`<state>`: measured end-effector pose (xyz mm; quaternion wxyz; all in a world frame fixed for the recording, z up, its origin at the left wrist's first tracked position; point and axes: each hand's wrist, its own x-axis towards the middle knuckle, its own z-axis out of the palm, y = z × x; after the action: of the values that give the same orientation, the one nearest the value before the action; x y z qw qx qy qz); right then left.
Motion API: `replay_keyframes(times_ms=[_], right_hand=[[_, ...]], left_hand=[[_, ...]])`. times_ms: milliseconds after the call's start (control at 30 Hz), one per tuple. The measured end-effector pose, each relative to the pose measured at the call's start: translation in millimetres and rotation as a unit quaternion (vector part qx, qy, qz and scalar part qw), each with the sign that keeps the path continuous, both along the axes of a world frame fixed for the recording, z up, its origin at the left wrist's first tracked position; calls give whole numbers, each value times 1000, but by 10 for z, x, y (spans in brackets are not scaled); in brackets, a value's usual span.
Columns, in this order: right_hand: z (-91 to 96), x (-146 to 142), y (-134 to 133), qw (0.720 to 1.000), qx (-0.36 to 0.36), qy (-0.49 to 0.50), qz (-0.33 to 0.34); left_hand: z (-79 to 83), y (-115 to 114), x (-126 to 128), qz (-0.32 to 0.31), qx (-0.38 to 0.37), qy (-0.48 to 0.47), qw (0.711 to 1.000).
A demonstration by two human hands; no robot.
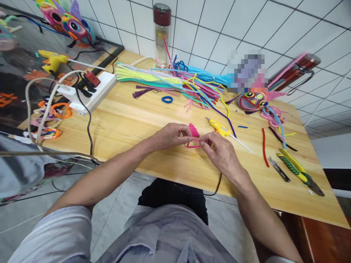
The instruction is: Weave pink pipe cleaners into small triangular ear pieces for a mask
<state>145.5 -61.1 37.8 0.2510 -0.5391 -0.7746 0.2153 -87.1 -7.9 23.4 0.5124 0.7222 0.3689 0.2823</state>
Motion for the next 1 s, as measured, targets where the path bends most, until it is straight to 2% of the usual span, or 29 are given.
replay_keyframes(times_ms=[133,233,333,400,600,867,1000], right_hand=[[-13,-5,87,989,-27,139,-41],[-38,-24,131,952,-78,285,-78],[-46,-65,151,915,-143,371,-74],[-42,-103,155,901,-164,397,-66],[-47,-180,173,876,-167,451,-41],[-41,-180,185,886,-159,433,-47],[-31,-193,162,881,-152,447,-44]], left_hand=[[-1,38,-30,19,-106,-79,991],[1,58,-43,77,-166,-148,972],[6,58,-35,108,-194,-192,956],[11,45,-21,109,-205,-201,952],[34,1,12,83,-197,-192,958],[68,-31,24,55,-226,-195,953],[81,-42,34,89,-211,-202,952]])
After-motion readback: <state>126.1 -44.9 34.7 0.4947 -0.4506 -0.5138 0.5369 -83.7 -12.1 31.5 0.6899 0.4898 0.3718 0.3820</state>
